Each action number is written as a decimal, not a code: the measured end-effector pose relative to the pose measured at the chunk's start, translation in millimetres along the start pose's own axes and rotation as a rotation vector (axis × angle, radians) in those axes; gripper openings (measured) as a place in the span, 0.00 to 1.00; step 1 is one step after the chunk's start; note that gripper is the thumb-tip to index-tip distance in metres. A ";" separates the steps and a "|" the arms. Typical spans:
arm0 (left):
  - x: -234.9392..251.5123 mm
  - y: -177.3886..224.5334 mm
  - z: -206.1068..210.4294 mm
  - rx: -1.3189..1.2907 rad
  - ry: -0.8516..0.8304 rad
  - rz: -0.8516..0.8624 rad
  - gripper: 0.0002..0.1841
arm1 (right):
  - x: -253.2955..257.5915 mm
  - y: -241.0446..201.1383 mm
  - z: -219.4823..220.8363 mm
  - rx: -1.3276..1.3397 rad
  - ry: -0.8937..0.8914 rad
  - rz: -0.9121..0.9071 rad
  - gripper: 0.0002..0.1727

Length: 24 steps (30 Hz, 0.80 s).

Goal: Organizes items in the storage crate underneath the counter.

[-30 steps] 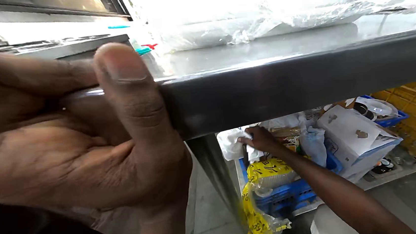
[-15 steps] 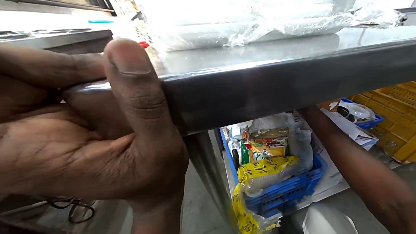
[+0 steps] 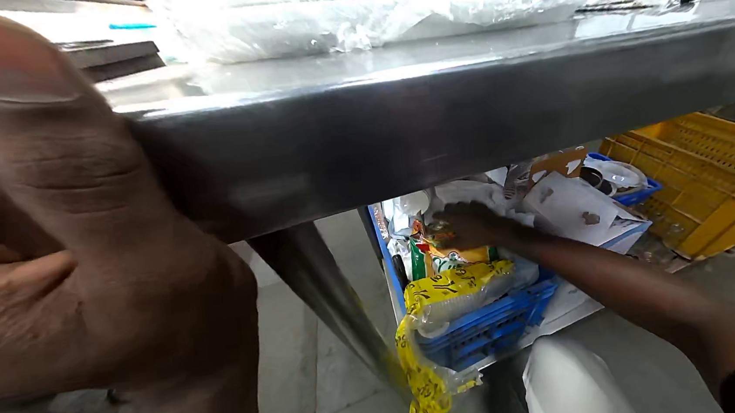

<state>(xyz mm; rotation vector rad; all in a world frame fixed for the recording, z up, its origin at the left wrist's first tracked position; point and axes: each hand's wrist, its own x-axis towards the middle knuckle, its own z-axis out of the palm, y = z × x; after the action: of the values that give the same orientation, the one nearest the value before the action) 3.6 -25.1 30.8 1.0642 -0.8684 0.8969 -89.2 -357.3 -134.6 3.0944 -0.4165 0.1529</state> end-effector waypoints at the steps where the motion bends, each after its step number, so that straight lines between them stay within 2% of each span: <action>1: -0.9 0.7 -0.1 -0.038 0.002 -0.019 0.09 | -5.6 -6.2 13.9 -0.007 -0.056 -0.005 0.41; 3: -4.0 -7.8 -2.5 -0.112 -0.002 -0.058 0.11 | -16.3 -16.8 28.9 -0.005 -0.094 0.045 0.45; 5: -5.3 -17.8 -6.5 -0.086 -0.009 -0.092 0.12 | -19.1 -23.7 25.8 0.070 -0.126 0.114 0.46; 7: -7.5 -23.5 -11.7 0.012 -0.017 -0.148 0.14 | -19.9 -24.5 17.1 0.158 -0.171 0.129 0.42; 9: -9.9 -27.1 -15.2 0.155 -0.023 -0.175 0.16 | -28.0 -25.6 12.8 0.223 -0.211 0.137 0.32; 11: -10.2 -23.2 -12.9 0.224 -0.006 -0.192 0.15 | -40.7 -27.7 9.7 0.226 -0.219 0.149 0.28; 15: -10.6 -17.4 -10.6 0.195 0.019 -0.242 0.14 | -65.0 -24.5 2.4 0.216 -0.190 0.119 0.25; 18: -14.8 -23.6 -14.8 0.208 0.067 -0.240 0.14 | -79.8 -4.5 1.1 0.286 -0.196 0.046 0.28; 21: -13.7 -21.1 -13.9 0.182 0.110 -0.243 0.12 | -95.3 24.1 15.2 0.464 -0.098 0.021 0.28; 24: -16.5 -31.9 -31.8 0.215 -0.025 -0.194 0.12 | -108.7 32.3 21.8 0.587 0.034 0.056 0.19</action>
<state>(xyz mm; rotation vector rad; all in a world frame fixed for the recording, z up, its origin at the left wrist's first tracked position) 31.2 -4.9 -2.9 1.3250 -0.6857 0.8276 -200.0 -360.4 -167.0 3.6436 -0.5422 0.3943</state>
